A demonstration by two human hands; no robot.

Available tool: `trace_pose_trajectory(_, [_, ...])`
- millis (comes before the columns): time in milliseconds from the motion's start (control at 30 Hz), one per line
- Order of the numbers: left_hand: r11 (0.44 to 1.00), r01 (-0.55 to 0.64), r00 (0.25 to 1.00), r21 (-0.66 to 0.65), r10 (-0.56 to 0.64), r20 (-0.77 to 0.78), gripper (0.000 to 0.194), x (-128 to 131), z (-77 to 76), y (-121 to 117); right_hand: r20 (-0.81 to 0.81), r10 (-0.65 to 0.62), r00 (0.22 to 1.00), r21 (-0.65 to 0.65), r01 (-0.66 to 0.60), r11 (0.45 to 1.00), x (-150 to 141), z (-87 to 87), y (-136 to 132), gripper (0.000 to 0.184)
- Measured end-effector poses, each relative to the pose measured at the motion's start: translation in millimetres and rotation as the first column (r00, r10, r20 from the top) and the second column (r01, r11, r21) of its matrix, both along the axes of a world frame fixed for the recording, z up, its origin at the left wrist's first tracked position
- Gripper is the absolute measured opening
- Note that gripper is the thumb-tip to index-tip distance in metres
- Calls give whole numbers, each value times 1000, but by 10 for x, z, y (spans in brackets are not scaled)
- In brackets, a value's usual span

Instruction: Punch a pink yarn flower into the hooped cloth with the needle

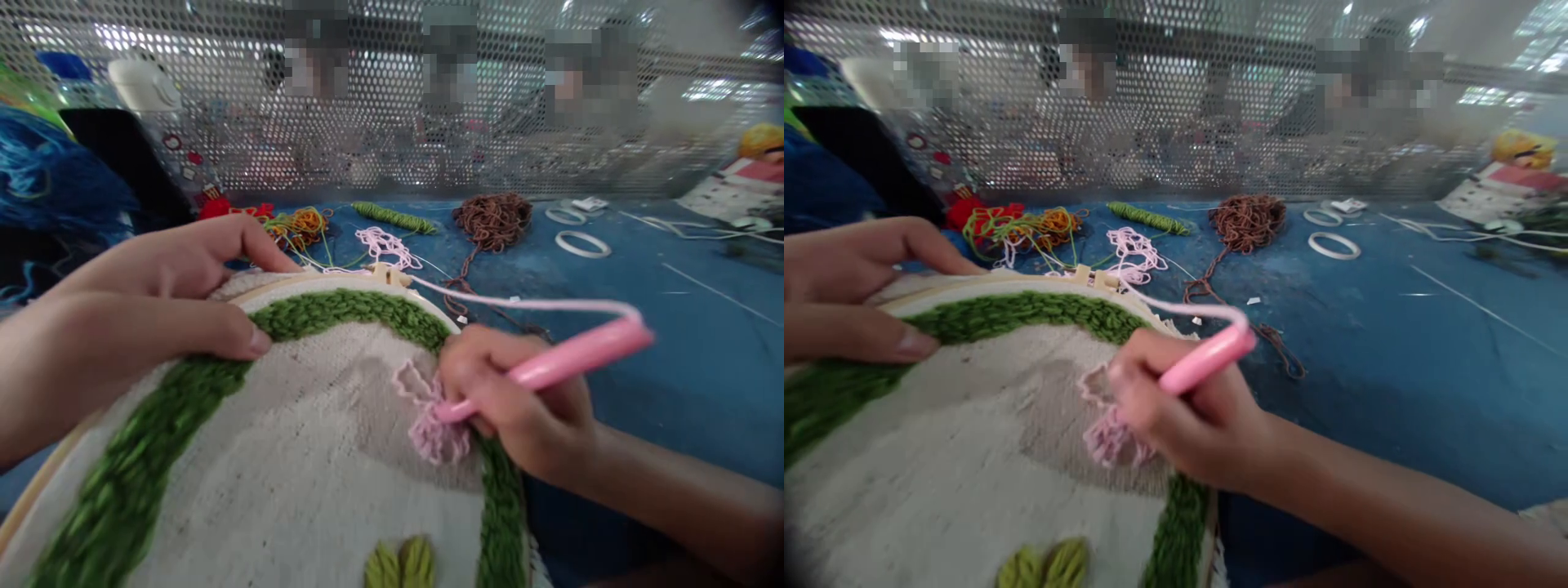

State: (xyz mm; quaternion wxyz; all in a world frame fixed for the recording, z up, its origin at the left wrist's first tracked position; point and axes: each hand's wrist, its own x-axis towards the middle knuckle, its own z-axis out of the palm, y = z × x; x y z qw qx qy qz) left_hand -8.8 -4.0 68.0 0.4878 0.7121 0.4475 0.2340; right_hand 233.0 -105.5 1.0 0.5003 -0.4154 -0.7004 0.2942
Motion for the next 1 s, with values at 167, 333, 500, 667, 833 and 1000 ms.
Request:
trace_pose_trajectory(167, [993,-89,993,-84,82,-80,29,223,131,-123,-438,-168,883,-158,108,981,34,-83,53,32])
trace_pose_trajectory(333, [989,-99,993,-105,92,-72,30,275,161,-181,-428,-158,890,-144,106,984,30,-106,62,31])
trace_pose_trajectory(500, [995,-71,997,-74,69,-31,33,204,103,-124,5,-46,999,43,46,998,7,-37,41,20])
trace_pose_trajectory(667, [993,-15,998,-120,23,64,44,75,-46,37,364,59,930,109,-105,988,-35,3,65,16])
trace_pose_trajectory(833, [989,-39,999,-145,38,-13,40,87,-60,96,-280,-118,953,-156,76,985,-5,-51,89,31])
trace_pose_trajectory(1000, [984,-50,997,-168,39,-71,37,114,-16,72,-466,-162,870,-190,80,978,9,-41,134,34])
